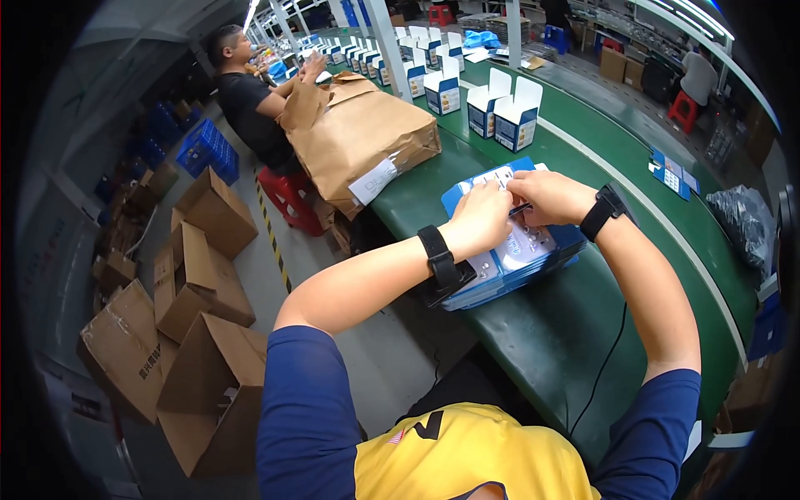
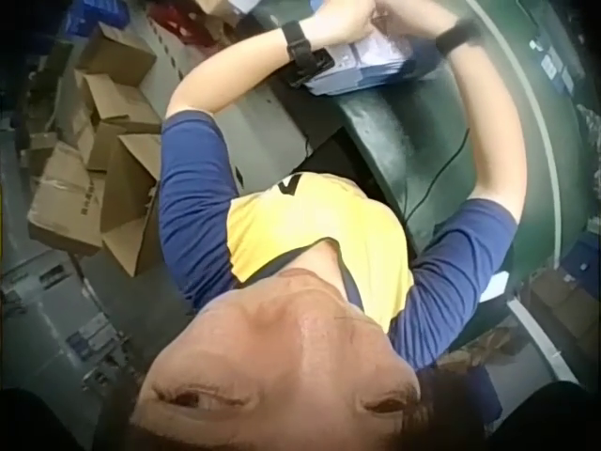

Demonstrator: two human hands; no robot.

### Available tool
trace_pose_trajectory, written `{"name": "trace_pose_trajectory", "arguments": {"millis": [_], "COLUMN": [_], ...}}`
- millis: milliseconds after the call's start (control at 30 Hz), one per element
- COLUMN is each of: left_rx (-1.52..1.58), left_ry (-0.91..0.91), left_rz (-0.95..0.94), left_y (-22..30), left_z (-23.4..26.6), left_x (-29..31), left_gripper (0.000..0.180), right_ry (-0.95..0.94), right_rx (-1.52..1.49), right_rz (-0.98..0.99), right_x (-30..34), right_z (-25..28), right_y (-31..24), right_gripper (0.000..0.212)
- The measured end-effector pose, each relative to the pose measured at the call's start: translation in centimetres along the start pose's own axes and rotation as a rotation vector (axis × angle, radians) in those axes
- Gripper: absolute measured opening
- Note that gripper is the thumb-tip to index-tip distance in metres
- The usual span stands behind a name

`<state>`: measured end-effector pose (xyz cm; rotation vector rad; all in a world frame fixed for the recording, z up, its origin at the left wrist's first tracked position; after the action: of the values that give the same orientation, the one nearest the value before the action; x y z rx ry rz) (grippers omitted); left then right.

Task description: The person folds a blue box by hand, then inserts a brown cardboard divider and a folded white paper manual into a larger white box. Finally, they press the contents down into the white box by hand.

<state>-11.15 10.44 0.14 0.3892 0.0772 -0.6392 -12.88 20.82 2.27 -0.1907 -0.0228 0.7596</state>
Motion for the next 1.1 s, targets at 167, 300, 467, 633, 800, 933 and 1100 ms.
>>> {"name": "trace_pose_trajectory", "arguments": {"millis": [167, 300, 467, 633, 800, 933, 1100], "left_rx": [-0.087, -0.127, -0.148, -0.024, 0.148, 0.29, 0.544], "left_ry": [0.108, 0.203, 0.201, 0.195, 0.24, 0.141, 0.028], "left_rz": [-0.005, 0.001, -0.025, -0.034, 0.009, 0.103, 0.204], "left_y": [1.2, 1.1, 0.3, -0.1, -0.2, -0.8, -3.1], "left_z": [0.7, 0.1, -0.5, -0.8, -0.3, 0.0, -0.3], "left_x": [0.6, 0.7, 1.2, 1.7, 2.0, 2.1, 1.3], "left_gripper": [0.019, 0.02, 0.02, 0.021, 0.025, 0.033, 0.035], "right_ry": [-0.171, -0.096, 0.074, -0.154, -0.076, 0.014, 0.051], "right_rx": [0.205, 0.124, 0.14, 0.351, 0.296, 0.071, -0.214], "right_rz": [-0.058, -0.025, 0.03, -0.001, 0.025, 0.089, 0.022], "right_x": [-0.8, -0.6, -0.4, -0.9, 0.4, 1.4, 1.4], "right_z": [0.4, 0.0, 0.6, 1.1, 0.2, 0.1, -0.2], "right_y": [-1.1, -0.4, -1.3, -2.3, -1.0, -0.9, -0.9], "right_gripper": [0.02, 0.021, 0.02, 0.021, 0.021, 0.017, 0.02]}}
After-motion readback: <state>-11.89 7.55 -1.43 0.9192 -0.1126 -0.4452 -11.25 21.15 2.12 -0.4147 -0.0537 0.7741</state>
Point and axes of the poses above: each hand's wrist, its own x-axis away from the middle knuckle, its own z-axis out of the back of the hand, y = z × x, the point moved 5 cm from there along -x, towards the middle knuckle, and after that the axes turned 4 degrees about y, right-handed, at the moved point
